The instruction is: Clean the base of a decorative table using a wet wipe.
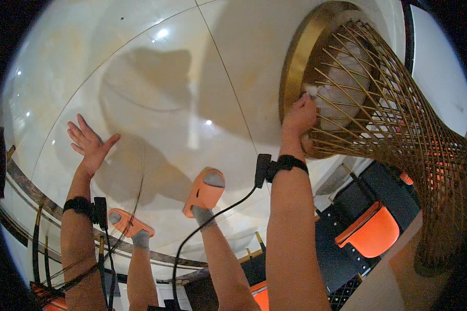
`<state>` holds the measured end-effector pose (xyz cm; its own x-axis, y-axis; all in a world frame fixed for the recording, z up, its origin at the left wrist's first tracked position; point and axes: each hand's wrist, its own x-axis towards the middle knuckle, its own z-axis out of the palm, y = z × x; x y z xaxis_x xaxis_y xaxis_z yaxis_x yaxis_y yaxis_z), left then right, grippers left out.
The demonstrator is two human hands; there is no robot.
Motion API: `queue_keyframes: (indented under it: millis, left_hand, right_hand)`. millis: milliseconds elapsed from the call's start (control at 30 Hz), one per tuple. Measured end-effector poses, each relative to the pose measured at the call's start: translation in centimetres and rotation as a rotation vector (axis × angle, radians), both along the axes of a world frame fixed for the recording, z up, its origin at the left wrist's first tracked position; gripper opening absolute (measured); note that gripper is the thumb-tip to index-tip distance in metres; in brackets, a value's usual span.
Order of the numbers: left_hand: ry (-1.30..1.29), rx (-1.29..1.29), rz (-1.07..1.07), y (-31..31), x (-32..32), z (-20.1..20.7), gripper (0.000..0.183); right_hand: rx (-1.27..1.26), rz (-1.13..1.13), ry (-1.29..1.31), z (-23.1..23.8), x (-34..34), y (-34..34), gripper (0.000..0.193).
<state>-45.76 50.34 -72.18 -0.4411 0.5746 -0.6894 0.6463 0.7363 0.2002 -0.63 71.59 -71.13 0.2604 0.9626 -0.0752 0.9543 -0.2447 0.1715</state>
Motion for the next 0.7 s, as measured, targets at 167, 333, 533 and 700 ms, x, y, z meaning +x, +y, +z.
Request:
queue_keyframes:
  millis: [167,333,533,700]
  left_hand:
    - [0.003,0.024,-0.014,0.1,1.4,-1.9,0.122]
    - [0.06,0.024,-0.042,-0.2,0.8,-1.5,0.121]
    - [0.073,0.028,-0.044,-0.5,0.3,-1.1,0.12]
    - [0.052,0.042,-0.062,0.0,1.2,-2.2,0.119]
  right_hand:
    - [0.244,-0.038,0.217,1.5,1.1,-5.0,0.024]
    - [0.129,-0.057,0.518,3.5,2.7,-9.0,0.021]
    - [0.079,-0.145,0.383,5.1,5.4,-2.4,0.027]
    - [0.045,-0.621,0.524,3.4,3.9,3.2,0.034]
